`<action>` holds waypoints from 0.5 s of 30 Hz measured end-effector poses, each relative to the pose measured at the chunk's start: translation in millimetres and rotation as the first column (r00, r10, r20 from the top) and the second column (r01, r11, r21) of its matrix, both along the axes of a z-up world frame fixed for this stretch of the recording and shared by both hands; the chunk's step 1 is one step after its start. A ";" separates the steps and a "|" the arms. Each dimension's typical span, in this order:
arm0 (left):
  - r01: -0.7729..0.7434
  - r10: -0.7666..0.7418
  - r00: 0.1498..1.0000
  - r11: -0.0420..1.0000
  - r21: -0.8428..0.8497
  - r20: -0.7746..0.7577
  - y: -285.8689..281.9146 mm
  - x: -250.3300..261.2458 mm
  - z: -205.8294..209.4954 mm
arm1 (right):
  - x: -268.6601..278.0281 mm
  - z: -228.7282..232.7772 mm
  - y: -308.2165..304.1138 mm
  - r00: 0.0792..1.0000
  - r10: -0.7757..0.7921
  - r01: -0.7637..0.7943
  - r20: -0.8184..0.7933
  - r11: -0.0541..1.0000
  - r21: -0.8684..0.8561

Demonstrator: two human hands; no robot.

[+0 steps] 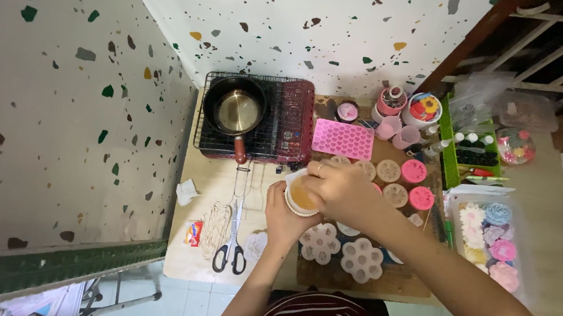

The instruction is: Mixing fragrance oils and dyes into melted wax and preparing molds for candle making.

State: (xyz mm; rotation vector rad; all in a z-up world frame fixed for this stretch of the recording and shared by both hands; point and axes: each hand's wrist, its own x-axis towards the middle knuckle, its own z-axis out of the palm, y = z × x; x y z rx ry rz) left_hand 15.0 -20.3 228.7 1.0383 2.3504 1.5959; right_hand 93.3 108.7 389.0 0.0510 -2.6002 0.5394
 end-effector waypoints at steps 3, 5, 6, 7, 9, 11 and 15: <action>0.020 -0.019 0.999 0.999 0.035 -0.035 -0.4 -1.0 -2.1 | -1.5 -4.9 2.7 0.950 -0.102 0.062 0.294 0.988 0.141; 0.012 -0.012 1.000 1.000 0.013 0.004 -0.5 -2.0 3.8 | -1.8 -2.8 3.8 0.982 -0.033 0.025 0.188 0.999 0.041; 0.005 -0.005 0.999 1.000 -0.011 0.043 -1.2 -2.2 6.5 | -1.7 -2.1 3.8 0.997 0.028 -0.024 0.072 0.998 -0.055; 0.006 -0.005 0.999 1.000 -0.012 0.044 -1.3 -2.7 6.8 | -1.9 -4.3 4.7 0.997 0.028 -0.023 0.074 0.998 -0.057; 0.015 -0.012 0.998 0.999 -0.043 0.056 -1.5 -5.4 7.8 | -4.2 -8.4 6.7 0.970 -0.096 0.063 0.223 0.987 0.150; -0.001 0.003 0.999 0.999 -0.033 0.046 -0.2 -5.1 0.3 | -6.4 -5.4 8.0 0.988 -0.034 0.024 0.149 0.997 0.070; -0.004 0.008 0.999 0.998 0.070 -0.048 0.3 -6.2 -8.6 | -11.3 -11.1 13.8 0.995 -0.075 0.066 0.068 0.990 0.125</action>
